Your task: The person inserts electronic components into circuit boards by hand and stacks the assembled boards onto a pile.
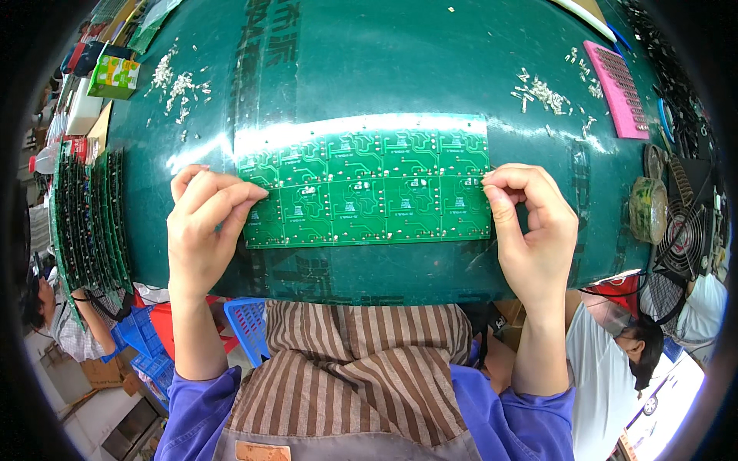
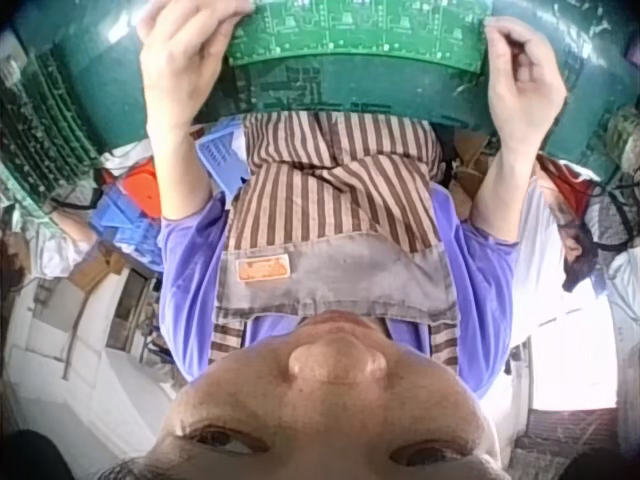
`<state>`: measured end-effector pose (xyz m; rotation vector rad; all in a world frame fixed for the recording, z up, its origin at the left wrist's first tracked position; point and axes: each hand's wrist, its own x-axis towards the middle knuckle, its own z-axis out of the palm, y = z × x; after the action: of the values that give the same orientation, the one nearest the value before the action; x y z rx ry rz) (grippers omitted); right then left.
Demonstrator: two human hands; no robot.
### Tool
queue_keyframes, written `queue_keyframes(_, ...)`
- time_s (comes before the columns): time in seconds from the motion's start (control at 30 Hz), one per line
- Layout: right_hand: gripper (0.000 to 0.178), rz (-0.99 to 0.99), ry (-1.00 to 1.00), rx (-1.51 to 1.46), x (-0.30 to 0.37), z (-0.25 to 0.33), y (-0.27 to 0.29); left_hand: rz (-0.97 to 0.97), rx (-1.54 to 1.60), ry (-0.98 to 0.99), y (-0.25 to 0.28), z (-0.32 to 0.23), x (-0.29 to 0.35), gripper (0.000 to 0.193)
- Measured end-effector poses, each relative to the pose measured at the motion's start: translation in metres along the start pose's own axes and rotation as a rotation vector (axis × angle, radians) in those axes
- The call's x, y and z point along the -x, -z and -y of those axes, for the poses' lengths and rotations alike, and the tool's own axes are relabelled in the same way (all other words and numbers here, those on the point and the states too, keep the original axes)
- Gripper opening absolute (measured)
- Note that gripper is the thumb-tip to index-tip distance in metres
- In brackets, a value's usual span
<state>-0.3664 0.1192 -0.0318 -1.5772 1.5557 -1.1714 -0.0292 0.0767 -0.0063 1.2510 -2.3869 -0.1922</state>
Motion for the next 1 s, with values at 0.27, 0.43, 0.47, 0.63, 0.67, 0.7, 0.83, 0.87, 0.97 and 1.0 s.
queue_keyframes(0.27,0.006,0.004,0.004,0.05,-0.001,-0.001,0.0,-0.006,-0.011,0.034,-0.002,-0.003,0.001,0.016)
queue_keyframes(0.43,0.006,-0.018,0.025,0.06,-0.004,-0.002,-0.003,-0.022,0.087,0.11,-0.002,-0.006,0.001,0.016)
queue_keyframes(0.47,0.005,-0.019,0.027,0.056,-0.004,-0.002,-0.003,-0.035,0.114,0.147,-0.002,-0.007,0.001,0.016)
queue_keyframes(0.63,0.005,-0.035,0.049,0.062,-0.005,-0.002,-0.006,-0.053,0.085,0.126,-0.004,-0.009,0.004,0.017)
queue_keyframes(0.67,0.005,-0.035,0.049,0.064,-0.006,-0.001,-0.006,-0.063,0.084,0.124,-0.004,-0.01,0.004,0.018)
queue_keyframes(0.7,0.005,-0.04,0.051,0.08,-0.006,-0.001,-0.006,-0.073,0.082,0.123,-0.005,-0.011,0.004,0.018)
queue_keyframes(0.83,0.005,-0.045,0.05,0.126,-0.008,-0.001,-0.006,-0.078,0.074,0.118,-0.006,-0.012,0.005,0.019)
queue_keyframes(0.87,0.005,-0.045,0.051,0.127,-0.008,0.0,-0.006,-0.081,0.075,0.118,-0.006,-0.013,0.005,0.02)
queue_keyframes(0.97,0.005,-0.051,0.053,0.144,-0.008,0.0,-0.006,-0.079,0.084,0.111,-0.007,-0.012,0.005,0.021)
queue_keyframes(1.0,0.005,-0.052,0.05,0.155,-0.008,0.001,-0.006,-0.074,0.091,0.104,-0.007,-0.012,0.004,0.022)
